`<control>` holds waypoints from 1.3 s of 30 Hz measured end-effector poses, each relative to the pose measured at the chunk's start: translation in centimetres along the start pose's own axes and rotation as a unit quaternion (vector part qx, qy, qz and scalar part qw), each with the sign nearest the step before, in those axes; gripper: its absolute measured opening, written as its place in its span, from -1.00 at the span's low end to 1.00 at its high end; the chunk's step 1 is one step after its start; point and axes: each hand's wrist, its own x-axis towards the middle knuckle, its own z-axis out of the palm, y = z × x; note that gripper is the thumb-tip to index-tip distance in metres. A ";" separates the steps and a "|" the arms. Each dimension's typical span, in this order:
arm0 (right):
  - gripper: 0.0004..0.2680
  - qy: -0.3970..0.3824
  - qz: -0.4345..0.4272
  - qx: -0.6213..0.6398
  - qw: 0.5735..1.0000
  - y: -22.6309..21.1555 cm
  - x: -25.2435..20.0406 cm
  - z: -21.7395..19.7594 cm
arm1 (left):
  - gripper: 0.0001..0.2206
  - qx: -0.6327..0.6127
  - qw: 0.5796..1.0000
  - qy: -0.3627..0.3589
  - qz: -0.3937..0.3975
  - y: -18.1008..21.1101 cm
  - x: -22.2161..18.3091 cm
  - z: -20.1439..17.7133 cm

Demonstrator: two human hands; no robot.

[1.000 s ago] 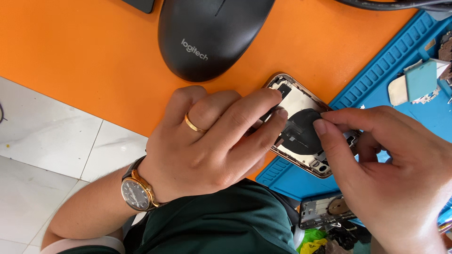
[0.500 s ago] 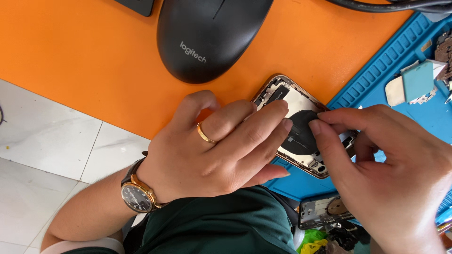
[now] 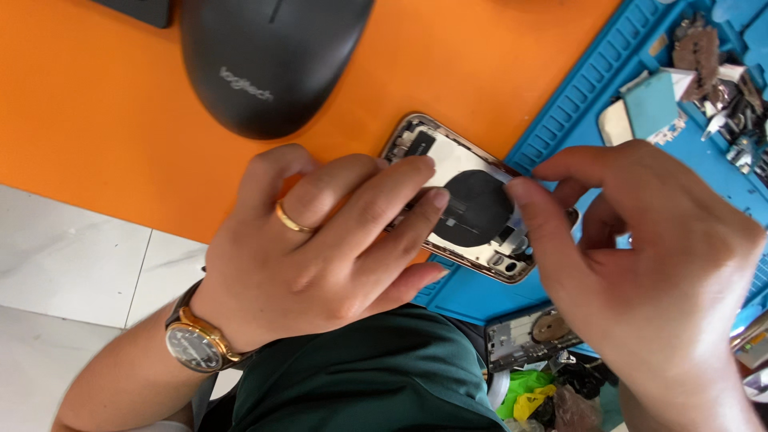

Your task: The person repairs two disassembled smartphones on their lap, using tweezers to handle a circular component and a screwdriver to tighten screws. They also use a suction cup tool to manipulate the phone casing.

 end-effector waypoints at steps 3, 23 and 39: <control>-0.89 -0.018 0.041 0.026 0.999 1.4 -0.9 -0.9 | -0.56 -0.004 1.000 -0.010 0.002 0.2 0.0 0.1; -0.68 -0.045 0.043 0.036 0.997 2.3 -0.9 0.4 | -0.56 0.033 0.999 -0.004 -0.005 1.5 0.8 -0.3; -0.87 0.110 -0.116 -0.069 0.985 2.6 -4.9 3.2 | -0.15 0.102 0.981 -0.160 0.030 2.6 1.3 -1.5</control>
